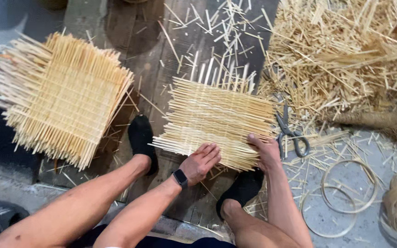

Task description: The person repeatedly places a circular bamboo frame onto a rectangular woven mat, presses it down, and uses scissors to trim the excess mat material around the frame. The finished circular trays are stacked on the left side of the workspace.

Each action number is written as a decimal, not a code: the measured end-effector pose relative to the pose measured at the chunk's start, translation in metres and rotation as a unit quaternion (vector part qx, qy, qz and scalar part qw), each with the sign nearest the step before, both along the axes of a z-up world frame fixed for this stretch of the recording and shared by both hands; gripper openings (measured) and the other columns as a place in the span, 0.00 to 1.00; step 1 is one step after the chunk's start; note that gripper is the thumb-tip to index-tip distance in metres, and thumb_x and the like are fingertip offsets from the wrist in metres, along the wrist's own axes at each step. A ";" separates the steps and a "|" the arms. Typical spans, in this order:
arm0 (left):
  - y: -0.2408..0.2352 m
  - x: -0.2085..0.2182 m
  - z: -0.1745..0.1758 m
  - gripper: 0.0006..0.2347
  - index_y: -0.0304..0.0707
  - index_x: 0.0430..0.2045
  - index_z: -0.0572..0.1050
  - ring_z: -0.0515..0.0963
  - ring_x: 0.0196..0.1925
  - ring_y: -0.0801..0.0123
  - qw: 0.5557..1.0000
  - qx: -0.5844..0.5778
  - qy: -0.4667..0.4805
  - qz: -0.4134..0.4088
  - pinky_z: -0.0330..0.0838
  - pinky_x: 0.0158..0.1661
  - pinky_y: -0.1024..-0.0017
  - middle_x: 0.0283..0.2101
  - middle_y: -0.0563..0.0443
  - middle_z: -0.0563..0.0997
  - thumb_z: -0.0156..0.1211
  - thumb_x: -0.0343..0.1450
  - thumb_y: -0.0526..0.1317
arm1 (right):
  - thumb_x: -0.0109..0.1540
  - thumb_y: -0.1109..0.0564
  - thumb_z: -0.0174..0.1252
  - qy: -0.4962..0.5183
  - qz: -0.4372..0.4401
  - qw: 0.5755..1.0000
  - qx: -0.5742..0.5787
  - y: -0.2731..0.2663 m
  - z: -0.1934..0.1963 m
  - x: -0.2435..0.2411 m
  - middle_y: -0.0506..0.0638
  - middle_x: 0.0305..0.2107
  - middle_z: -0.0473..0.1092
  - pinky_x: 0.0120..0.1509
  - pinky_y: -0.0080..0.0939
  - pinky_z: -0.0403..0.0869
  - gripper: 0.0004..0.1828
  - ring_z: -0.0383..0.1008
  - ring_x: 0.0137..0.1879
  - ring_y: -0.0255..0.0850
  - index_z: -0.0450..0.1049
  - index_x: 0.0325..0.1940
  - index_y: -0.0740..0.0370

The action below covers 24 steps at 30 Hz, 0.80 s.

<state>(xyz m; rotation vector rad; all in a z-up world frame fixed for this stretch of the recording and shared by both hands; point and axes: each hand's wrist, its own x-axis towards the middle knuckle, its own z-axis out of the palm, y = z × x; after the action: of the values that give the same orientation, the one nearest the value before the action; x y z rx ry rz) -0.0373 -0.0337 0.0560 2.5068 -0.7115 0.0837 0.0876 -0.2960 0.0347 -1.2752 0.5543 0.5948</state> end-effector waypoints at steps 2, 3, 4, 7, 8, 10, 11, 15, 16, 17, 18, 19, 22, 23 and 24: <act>0.006 0.006 -0.003 0.22 0.30 0.58 0.72 0.68 0.71 0.51 0.997 -0.059 0.038 -0.010 0.60 0.70 0.56 0.65 0.36 0.73 0.63 0.68 0.35 | 0.58 0.63 0.68 -0.027 -0.007 0.999 -0.017 0.003 0.000 0.002 0.55 0.41 0.78 0.47 0.46 0.80 0.19 0.79 0.43 0.43 0.77 0.53 0.71; 0.008 0.011 -0.003 0.22 0.29 0.59 0.71 0.68 0.71 0.50 0.994 -0.088 0.058 -0.014 0.60 0.70 0.56 0.64 0.35 0.73 0.65 0.70 0.37 | 0.58 0.65 0.67 -0.039 -0.009 0.999 -0.025 0.003 0.000 0.002 0.55 0.41 0.79 0.46 0.45 0.81 0.18 0.80 0.41 0.43 0.78 0.52 0.72; 0.012 0.019 -0.003 0.22 0.30 0.58 0.71 0.69 0.70 0.51 0.992 -0.097 0.059 0.051 0.61 0.71 0.58 0.63 0.37 0.74 0.65 0.69 0.38 | 0.58 0.65 0.67 -0.038 -0.009 0.999 -0.021 0.004 -0.001 0.003 0.55 0.41 0.79 0.46 0.45 0.81 0.18 0.80 0.41 0.42 0.77 0.52 0.73; 0.026 0.045 -0.004 0.27 0.26 0.57 0.70 0.69 0.69 0.47 0.970 -0.073 0.071 0.219 0.62 0.70 0.58 0.60 0.34 0.73 0.69 0.66 0.43 | 0.59 0.66 0.65 -0.026 -0.010 1.000 -0.003 0.003 -0.005 0.005 0.55 0.41 0.78 0.46 0.46 0.81 0.17 0.80 0.41 0.43 0.76 0.52 0.73; 0.031 0.054 -0.006 0.31 0.22 0.57 0.69 0.67 0.68 0.42 0.962 -0.034 0.079 0.258 0.60 0.67 0.56 0.62 0.28 0.70 0.72 0.64 0.46 | 0.59 0.65 0.64 -0.019 -0.010 1.000 0.007 -0.001 -0.006 0.005 0.55 0.41 0.78 0.46 0.47 0.81 0.17 0.80 0.41 0.43 0.76 0.52 0.72; 0.033 0.059 -0.006 0.35 0.19 0.56 0.68 0.64 0.68 0.36 0.952 0.004 0.090 0.293 0.59 0.64 0.53 0.63 0.22 0.68 0.75 0.61 0.49 | 0.60 0.64 0.63 -0.016 -0.001 1.000 0.022 -0.009 -0.007 0.005 0.55 0.41 0.78 0.47 0.47 0.81 0.17 0.80 0.42 0.43 0.76 0.53 0.71; 0.032 0.062 -0.007 0.35 0.20 0.56 0.68 0.64 0.69 0.36 0.952 0.003 0.094 0.290 0.59 0.65 0.54 0.64 0.22 0.67 0.75 0.61 0.48 | 0.60 0.64 0.63 -0.021 0.009 0.999 0.029 -0.013 -0.008 0.006 0.54 0.41 0.78 0.47 0.47 0.81 0.17 0.80 0.43 0.43 0.75 0.53 0.70; 0.032 0.064 -0.011 0.35 0.25 0.57 0.69 0.65 0.68 0.37 0.946 0.008 0.118 0.301 0.61 0.64 0.55 0.65 0.23 0.67 0.76 0.59 0.48 | 0.59 0.61 0.62 -0.016 0.026 0.999 0.044 -0.014 -0.026 0.002 0.52 0.42 0.79 0.50 0.46 0.81 0.19 0.80 0.45 0.43 0.75 0.54 0.68; 0.032 0.064 -0.012 0.34 0.26 0.57 0.70 0.66 0.69 0.38 0.948 0.003 0.114 0.299 0.61 0.65 0.55 0.65 0.26 0.68 0.76 0.59 0.48 | 0.59 0.60 0.63 -0.015 0.026 0.999 0.034 -0.015 -0.032 0.003 0.53 0.42 0.79 0.49 0.45 0.80 0.19 0.80 0.45 0.43 0.76 0.54 0.69; 0.034 0.064 -0.012 0.33 0.27 0.56 0.70 0.67 0.69 0.40 0.949 -0.003 0.111 0.296 0.62 0.67 0.55 0.64 0.29 0.70 0.76 0.60 0.48 | 0.59 0.60 0.64 -0.014 0.026 0.999 0.025 -0.015 -0.041 0.004 0.53 0.41 0.79 0.48 0.45 0.80 0.19 0.80 0.44 0.43 0.76 0.53 0.70; 0.033 0.065 -0.014 0.32 0.28 0.56 0.71 0.68 0.70 0.41 0.953 -0.011 0.109 0.283 0.62 0.68 0.55 0.64 0.31 0.72 0.76 0.60 0.48 | 0.59 0.59 0.64 -0.012 0.015 1.000 0.011 -0.023 -0.049 -0.001 0.54 0.41 0.79 0.48 0.44 0.80 0.19 0.80 0.43 0.43 0.77 0.53 0.70; 0.033 0.062 -0.014 0.33 0.28 0.56 0.71 0.68 0.69 0.41 0.951 -0.001 0.114 0.286 0.63 0.67 0.55 0.64 0.30 0.72 0.76 0.59 0.48 | 0.61 0.58 0.65 -0.010 0.015 1.000 -0.007 -0.031 -0.059 -0.007 0.55 0.41 0.79 0.46 0.44 0.79 0.18 0.79 0.42 0.43 0.78 0.52 0.72; 0.035 0.065 -0.015 0.34 0.27 0.54 0.73 0.69 0.68 0.41 0.950 0.031 0.103 0.293 0.63 0.65 0.55 0.64 0.28 0.72 0.78 0.57 0.49 | 0.67 0.55 0.63 -0.093 -0.070 0.974 -0.194 -0.082 -0.079 -0.019 0.55 0.37 0.79 0.43 0.39 0.78 0.14 0.78 0.39 0.39 0.80 0.48 0.70; 0.036 0.066 -0.016 0.34 0.26 0.53 0.74 0.69 0.67 0.39 0.955 0.045 0.086 0.279 0.63 0.64 0.54 0.63 0.26 0.72 0.78 0.57 0.50 | 0.69 0.53 0.61 -0.128 -0.105 0.946 -0.278 -0.104 -0.083 -0.028 0.54 0.35 0.80 0.42 0.38 0.78 0.14 0.79 0.38 0.37 0.80 0.47 0.69; 0.038 0.065 -0.015 0.34 0.25 0.52 0.74 0.69 0.67 0.37 0.958 0.059 0.064 0.273 0.63 0.64 0.53 0.62 0.24 0.72 0.78 0.58 0.51 | 0.65 0.54 0.62 -0.136 -0.162 0.908 -0.362 -0.128 -0.087 -0.033 0.55 0.35 0.78 0.44 0.41 0.77 0.13 0.77 0.39 0.39 0.78 0.47 0.67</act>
<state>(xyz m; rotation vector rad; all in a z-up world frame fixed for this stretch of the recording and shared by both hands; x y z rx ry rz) 0.0273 0.0043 0.0408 2.7243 0.0439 0.0756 0.0542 -0.4242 -0.0521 -1.8738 0.7678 -0.1023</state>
